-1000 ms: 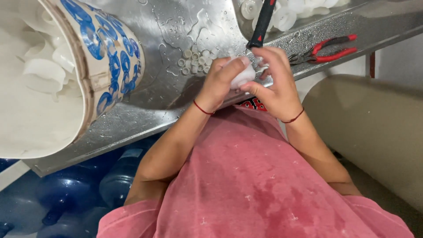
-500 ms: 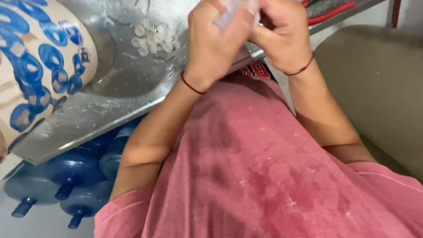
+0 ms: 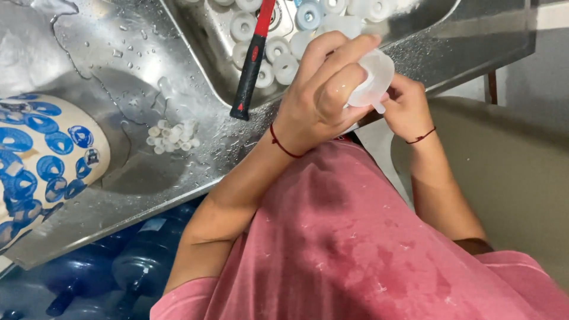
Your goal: The person repeatedly picks up white plastic rings and smaller white plastic pieces from a stainless steel sink, then joins them together by hand. The assembled parts are placed into a white bucket with blue patterns. The person continues this assembly process throughout the video.
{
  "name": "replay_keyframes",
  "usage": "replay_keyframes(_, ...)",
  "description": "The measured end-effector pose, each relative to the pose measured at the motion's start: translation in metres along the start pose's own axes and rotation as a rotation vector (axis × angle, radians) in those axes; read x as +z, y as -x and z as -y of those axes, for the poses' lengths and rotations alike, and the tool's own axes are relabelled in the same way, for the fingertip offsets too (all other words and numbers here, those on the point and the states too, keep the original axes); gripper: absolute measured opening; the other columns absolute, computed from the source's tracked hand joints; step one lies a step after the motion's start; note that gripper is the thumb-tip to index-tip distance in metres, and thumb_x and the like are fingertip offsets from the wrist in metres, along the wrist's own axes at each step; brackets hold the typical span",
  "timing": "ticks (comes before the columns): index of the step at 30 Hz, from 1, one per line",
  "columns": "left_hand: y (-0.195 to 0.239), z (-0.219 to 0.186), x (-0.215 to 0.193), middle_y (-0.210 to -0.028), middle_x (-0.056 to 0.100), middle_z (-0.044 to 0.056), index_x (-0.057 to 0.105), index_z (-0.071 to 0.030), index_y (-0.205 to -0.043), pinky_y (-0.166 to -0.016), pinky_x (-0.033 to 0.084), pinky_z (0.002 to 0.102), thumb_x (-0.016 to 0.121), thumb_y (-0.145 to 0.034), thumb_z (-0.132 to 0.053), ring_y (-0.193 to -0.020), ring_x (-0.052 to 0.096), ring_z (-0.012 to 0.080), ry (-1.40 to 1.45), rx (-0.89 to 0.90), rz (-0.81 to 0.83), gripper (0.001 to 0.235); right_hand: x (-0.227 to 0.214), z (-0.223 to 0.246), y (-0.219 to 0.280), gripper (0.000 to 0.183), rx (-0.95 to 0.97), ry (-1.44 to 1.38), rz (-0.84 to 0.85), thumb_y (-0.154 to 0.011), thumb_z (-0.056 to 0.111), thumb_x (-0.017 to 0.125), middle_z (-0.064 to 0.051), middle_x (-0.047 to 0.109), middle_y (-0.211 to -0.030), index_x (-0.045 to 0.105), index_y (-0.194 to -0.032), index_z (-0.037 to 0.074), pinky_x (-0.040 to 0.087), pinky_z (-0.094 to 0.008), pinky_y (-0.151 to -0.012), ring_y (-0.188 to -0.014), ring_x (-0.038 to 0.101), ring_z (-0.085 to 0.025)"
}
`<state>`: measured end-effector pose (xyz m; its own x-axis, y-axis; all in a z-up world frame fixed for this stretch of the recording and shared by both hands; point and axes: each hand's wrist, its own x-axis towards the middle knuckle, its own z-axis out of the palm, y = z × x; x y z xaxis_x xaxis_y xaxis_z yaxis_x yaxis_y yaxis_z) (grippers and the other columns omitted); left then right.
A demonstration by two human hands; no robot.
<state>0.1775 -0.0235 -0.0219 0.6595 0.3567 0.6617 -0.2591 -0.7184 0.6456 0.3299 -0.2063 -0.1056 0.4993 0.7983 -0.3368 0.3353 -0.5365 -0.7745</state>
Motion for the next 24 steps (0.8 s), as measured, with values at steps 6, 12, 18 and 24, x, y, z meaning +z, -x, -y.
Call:
replay_keyframes(6,-0.009,-0.004,0.020,-0.127,0.058,0.022,0.034,-0.004,-0.110,-0.089,0.057,0.050,0.074,-0.100,-0.020,-0.094,0.060,0.0405,-0.060,-0.064,-0.069,0.044,-0.017,-0.009,-0.032,0.013,-0.196,0.004,0.058,-0.082,0.021,0.059,0.009,0.047,-0.086,0.055,-0.089,0.012,0.038,-0.029,-0.070,-0.087,0.041,-0.008)
replay_keyframes(12,0.001,-0.047,-0.087,-0.116,0.063,0.018,0.032,-0.019,-0.125,-0.098,0.052,0.050,0.095,-0.082,-0.024,-0.107,0.066,0.0356,-0.343,-0.234,-0.335,0.076,-0.022,0.032,-0.051,0.030,-0.214,-0.022,0.211,-0.100,0.012,0.064,-0.014,0.068,-0.124,0.064,-0.129,0.003,0.049,-0.034,-0.098,-0.112,0.064,-0.023)
replay_keyframes(18,0.200,-0.106,-0.227,-0.132,0.046,0.011,0.025,-0.010,-0.140,-0.117,0.050,0.039,0.090,-0.092,-0.041,-0.123,0.058,0.0286,-1.725,-0.582,-0.751,0.087,-0.002,0.022,-0.070,0.026,-0.329,-0.049,0.233,-0.101,-0.003,0.070,-0.024,0.070,-0.108,0.068,-0.126,-0.002,0.051,-0.047,-0.091,-0.105,0.067,-0.038)
replay_keyframes(24,0.187,-0.130,-0.234,-0.115,0.051,0.021,0.040,0.003,-0.126,-0.100,0.048,0.044,0.075,-0.103,-0.024,-0.106,0.056,0.0339,-1.533,-0.601,-0.617,0.050,0.013,0.032,-0.130,0.022,-0.419,-0.159,0.290,-0.107,0.000,0.063,-0.017,0.068,-0.119,0.063,-0.128,-0.005,0.054,-0.032,-0.091,-0.107,0.063,-0.022)
